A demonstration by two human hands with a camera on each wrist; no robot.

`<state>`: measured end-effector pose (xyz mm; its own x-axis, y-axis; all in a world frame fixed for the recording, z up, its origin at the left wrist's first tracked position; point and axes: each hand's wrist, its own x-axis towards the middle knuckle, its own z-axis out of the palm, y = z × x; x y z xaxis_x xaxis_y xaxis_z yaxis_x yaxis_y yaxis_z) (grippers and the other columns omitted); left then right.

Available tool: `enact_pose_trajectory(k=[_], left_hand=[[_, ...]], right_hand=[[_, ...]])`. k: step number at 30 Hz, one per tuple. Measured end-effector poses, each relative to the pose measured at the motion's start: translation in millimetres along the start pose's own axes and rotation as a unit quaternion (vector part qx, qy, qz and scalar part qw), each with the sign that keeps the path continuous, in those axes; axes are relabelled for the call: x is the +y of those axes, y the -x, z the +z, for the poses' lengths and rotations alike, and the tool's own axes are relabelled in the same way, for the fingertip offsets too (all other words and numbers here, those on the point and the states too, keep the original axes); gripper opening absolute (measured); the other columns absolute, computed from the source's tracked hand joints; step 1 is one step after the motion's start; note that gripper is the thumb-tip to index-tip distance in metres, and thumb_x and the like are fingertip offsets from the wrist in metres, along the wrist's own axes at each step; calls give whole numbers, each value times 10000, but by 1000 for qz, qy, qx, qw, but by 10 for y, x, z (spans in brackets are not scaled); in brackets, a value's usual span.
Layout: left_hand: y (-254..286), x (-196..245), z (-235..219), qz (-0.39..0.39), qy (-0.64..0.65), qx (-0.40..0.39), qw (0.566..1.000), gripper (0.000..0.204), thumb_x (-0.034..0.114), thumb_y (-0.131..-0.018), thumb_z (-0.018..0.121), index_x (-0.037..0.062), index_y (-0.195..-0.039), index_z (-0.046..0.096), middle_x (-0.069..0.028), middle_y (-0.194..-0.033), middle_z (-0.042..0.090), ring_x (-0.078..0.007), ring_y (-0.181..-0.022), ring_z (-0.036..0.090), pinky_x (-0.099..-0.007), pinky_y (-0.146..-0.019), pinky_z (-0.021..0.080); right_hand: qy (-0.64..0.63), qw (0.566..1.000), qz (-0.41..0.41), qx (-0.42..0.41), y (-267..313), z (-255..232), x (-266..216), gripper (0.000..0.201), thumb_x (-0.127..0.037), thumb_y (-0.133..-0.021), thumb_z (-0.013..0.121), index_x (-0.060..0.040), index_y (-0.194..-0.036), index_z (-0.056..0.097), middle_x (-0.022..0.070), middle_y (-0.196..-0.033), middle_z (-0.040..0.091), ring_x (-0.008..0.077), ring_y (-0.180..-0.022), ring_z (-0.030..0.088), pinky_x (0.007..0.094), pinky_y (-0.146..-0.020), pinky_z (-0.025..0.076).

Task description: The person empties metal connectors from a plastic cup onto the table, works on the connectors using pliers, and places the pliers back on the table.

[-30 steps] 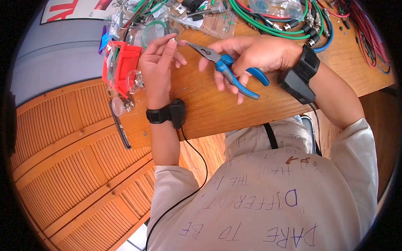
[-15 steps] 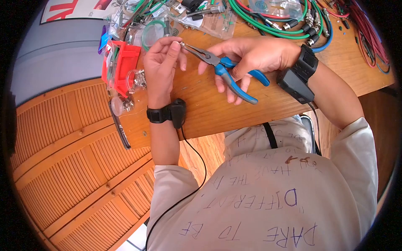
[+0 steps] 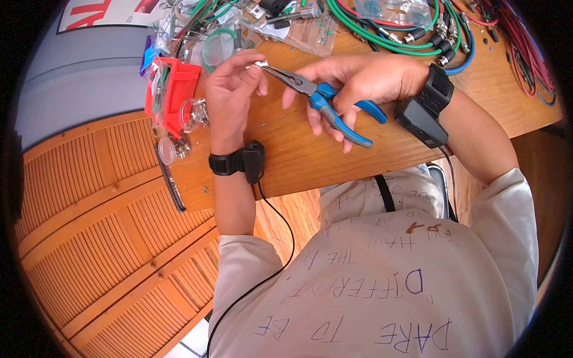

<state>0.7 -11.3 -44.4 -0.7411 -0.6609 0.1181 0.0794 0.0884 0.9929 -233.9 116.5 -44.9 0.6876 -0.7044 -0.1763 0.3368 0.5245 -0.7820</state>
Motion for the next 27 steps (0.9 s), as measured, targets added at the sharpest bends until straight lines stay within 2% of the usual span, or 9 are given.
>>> enact_pose_trajectory(k=[4,8,11,13,14,16,17,19,27], left_hand=[[-17,0,38,-4,3,13,1000,264,153,-1053,682,-51,-1220,695,-188,-1171,763,-158,-762,714,-258,-654,513],[-31,2,49,-6,9,12,1000,267,159,-1064,665,-53,-1226,686,-217,-1213,752,-171,-773,730,-267,-661,533],[-27,-12,11,-16,11,55,998,276,157,-1064,665,-58,-1236,681,-215,-1213,752,-168,-752,718,-269,-663,541],[-39,-35,-42,-5,10,81,997,306,176,-1082,638,-63,-1271,671,-160,-1104,761,-146,-691,662,-262,-639,511],[-46,-31,-60,-4,9,82,997,306,176,-1082,638,-63,-1271,671,-160,-1104,761,-146,-691,662,-262,-639,511],[-58,-30,-75,-19,50,60,997,342,203,-1104,603,-58,-1319,656,-86,-960,720,-121,-640,583,-257,-592,458],[-56,-31,-71,-19,50,60,997,342,203,-1104,603,-58,-1319,656,-86,-960,720,-121,-640,583,-257,-592,458],[-48,-29,-62,-40,54,7,998,362,222,-1117,579,-55,-1340,648,-33,-878,649,-98,-631,533,-246,-559,401],[0,18,-20,-46,7,-39,998,329,210,-1081,650,-42,-1289,688,-14,-822,627,-76,-608,501,-219,-554,361]], right_hand=[[15,1000,-16,9,0,7,1,711,131,-778,667,-8,-1455,500,185,-1039,681,271,-852,756,448,-788,680],[12,1000,-15,25,5,16,-9,662,122,-824,605,-7,-1464,495,189,-1054,686,292,-888,769,433,-803,676],[33,999,-18,5,10,-8,9,663,114,-827,593,-7,-1471,489,190,-1068,689,301,-886,774,437,-816,676],[34,999,-20,-1,8,0,18,665,107,-827,590,-5,-1474,485,190,-1073,690,305,-887,776,439,-823,676],[35,999,-21,-6,6,3,21,666,99,-827,586,-3,-1477,481,190,-1078,690,308,-887,777,441,-830,676],[26,999,-22,-5,5,-19,27,671,95,-824,588,0,-1480,478,189,-1078,689,309,-893,778,442,-836,675],[18,1000,-23,-3,6,-25,29,677,91,-821,590,2,-1482,475,188,-1079,688,310,-898,779,444,-843,675],[25,999,-23,0,11,-17,16,676,89,-823,590,5,-1483,473,186,-1077,687,312,-904,780,444,-845,675],[39,999,-9,8,13,-1,-2,679,99,-823,599,-3,-1483,476,180,-1073,684,308,-909,783,446,-834,678]])
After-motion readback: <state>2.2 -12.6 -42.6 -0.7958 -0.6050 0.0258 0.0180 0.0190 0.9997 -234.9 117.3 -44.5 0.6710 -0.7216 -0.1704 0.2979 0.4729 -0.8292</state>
